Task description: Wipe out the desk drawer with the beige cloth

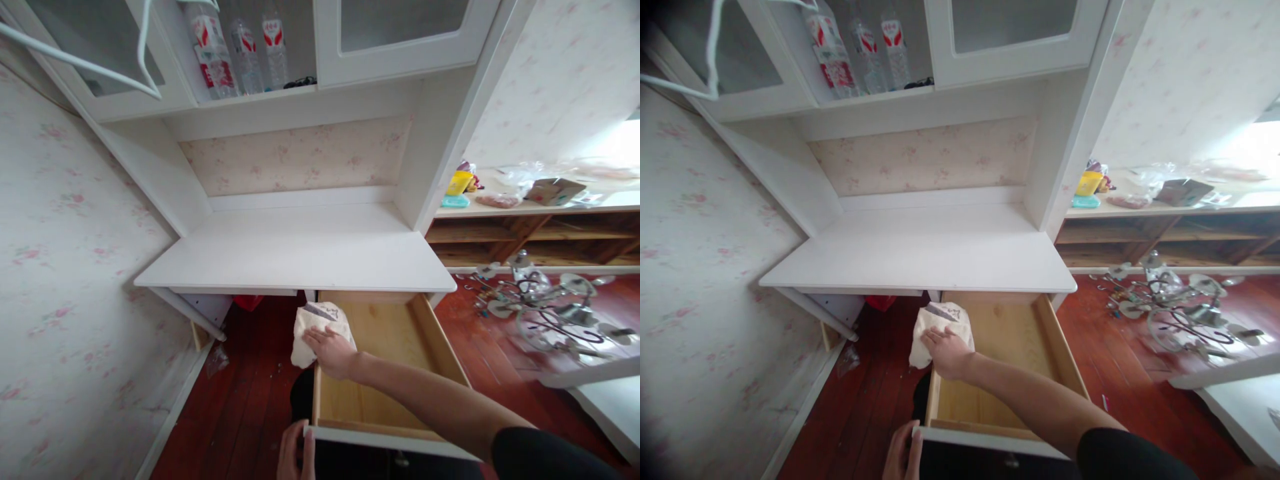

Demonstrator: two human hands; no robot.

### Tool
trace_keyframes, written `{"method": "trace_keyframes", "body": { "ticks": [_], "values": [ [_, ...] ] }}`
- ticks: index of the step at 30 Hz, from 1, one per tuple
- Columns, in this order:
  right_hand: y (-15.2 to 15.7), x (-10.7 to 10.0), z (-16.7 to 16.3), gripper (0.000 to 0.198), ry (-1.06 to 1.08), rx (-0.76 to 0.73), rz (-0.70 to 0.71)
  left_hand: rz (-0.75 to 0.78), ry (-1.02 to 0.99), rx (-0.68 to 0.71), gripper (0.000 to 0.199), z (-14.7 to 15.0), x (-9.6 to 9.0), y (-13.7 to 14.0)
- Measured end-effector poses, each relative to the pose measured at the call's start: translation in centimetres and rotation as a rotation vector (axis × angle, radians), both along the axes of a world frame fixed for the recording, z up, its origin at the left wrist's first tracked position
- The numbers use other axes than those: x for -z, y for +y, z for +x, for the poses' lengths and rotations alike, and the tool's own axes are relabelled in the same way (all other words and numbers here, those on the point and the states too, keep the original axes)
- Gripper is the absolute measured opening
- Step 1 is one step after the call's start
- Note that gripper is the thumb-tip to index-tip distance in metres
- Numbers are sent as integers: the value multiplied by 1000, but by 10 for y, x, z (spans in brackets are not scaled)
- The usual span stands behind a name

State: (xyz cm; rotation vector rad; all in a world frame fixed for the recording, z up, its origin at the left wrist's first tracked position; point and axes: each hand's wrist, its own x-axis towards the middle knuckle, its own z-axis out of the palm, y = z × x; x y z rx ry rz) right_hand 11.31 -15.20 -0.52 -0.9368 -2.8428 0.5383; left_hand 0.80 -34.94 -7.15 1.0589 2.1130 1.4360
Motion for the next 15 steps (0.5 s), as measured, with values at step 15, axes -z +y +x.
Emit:
{"method": "trace_keyframes", "body": {
  "ticks": [15],
  "values": [
    [-82,-59,143,32,-221,47,-420,102,248,95,48,-16,6,0]
  ]
}}
